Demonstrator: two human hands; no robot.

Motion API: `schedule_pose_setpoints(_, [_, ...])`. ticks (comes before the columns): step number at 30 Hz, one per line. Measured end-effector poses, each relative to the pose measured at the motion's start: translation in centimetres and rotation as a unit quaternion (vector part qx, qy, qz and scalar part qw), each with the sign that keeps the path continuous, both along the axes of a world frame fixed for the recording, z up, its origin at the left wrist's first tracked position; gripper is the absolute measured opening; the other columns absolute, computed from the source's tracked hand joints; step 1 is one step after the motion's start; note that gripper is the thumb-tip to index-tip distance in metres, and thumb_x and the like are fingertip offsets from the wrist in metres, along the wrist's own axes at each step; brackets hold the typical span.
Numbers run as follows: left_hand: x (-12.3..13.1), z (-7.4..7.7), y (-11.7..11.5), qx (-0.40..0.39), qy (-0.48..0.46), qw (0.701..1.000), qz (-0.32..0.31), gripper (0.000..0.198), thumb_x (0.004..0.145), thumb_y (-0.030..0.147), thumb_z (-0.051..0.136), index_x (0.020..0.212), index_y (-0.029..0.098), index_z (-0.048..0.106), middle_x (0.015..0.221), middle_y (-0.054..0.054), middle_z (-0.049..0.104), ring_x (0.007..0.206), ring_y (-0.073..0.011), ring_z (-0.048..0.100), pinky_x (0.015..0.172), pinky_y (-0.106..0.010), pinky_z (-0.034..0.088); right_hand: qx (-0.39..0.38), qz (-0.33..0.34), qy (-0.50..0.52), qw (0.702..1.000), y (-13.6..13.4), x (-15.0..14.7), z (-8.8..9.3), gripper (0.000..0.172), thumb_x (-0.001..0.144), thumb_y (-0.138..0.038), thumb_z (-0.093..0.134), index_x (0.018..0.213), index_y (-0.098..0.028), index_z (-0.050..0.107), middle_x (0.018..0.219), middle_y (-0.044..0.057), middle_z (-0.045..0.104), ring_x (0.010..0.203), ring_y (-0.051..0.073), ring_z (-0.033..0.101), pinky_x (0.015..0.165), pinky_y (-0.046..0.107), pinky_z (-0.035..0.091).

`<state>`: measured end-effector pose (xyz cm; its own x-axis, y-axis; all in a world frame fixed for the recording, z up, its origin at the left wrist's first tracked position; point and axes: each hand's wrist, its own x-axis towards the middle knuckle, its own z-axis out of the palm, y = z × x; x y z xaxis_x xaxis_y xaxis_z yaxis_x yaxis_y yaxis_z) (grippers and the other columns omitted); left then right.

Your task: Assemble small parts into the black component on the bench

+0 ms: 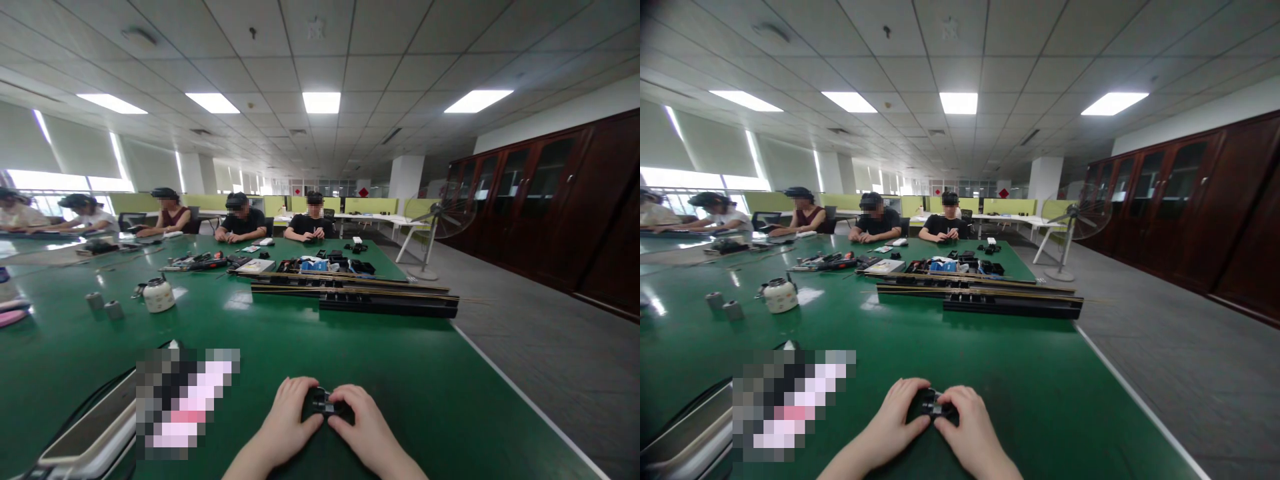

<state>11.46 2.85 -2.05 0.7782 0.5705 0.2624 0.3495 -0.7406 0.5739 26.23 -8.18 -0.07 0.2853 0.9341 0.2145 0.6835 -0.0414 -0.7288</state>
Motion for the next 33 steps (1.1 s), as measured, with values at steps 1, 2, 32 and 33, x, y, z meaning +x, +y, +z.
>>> schedule_pose_setpoints(1, [0.01,0.1,-0.06,0.001,-0.001,1.0,0.001,0.037,0.07,0.02,0.058,0.106,0.023,0.052,0.109,-0.007,0.058,0.104,-0.0266,0.049,0.097,-0.045,0.03,0.0,0.001,-0.001,1.0,0.02,0.01,-0.02,0.018,0.067,-0.018,0.056,0.083,-0.024,0.062,0.096,0.003,0.064,0.097,0.021,0.055,0.087,0.033,0.039])
schedule_pose_setpoints(2, [0.01,0.19,-0.11,0.002,0.0,1.0,0.002,0.035,0.07,0.02,0.058,0.104,0.023,0.052,0.107,-0.006,0.058,0.103,-0.0262,0.05,0.096,-0.044,0.031,0.0,0.002,-0.001,1.0,0.04,0.03,-0.04,0.017,0.067,-0.018,0.056,0.082,-0.024,0.062,0.096,0.003,0.064,0.097,0.021,0.055,0.087,0.033,0.039])
schedule_pose_setpoints(32, [-0.11,0.68,-0.13,0.025,0.011,0.999,-0.024,0.032,0.074,0.022,0.059,0.105,0.026,0.053,0.109,-0.003,0.056,0.106,-0.0229,0.047,0.096,-0.039,0.03,0.011,0.011,0.032,0.999,0.15,0.43,-0.26,0.015,0.07,-0.022,0.056,0.084,-0.024,0.061,0.098,0.003,0.063,0.098,0.02,0.054,0.089,0.032,0.038])
schedule_pose_setpoints(33, [-0.11,0.64,-0.12,0.025,0.009,0.999,-0.024,0.032,0.073,0.022,0.059,0.105,0.026,0.053,0.109,-0.003,0.056,0.106,-0.0229,0.047,0.096,-0.038,0.03,0.012,0.004,0.048,0.999,0.19,0.52,-0.29,0.016,0.07,-0.023,0.056,0.085,-0.023,0.061,0.098,0.003,0.064,0.098,0.02,0.055,0.089,0.031,0.039])
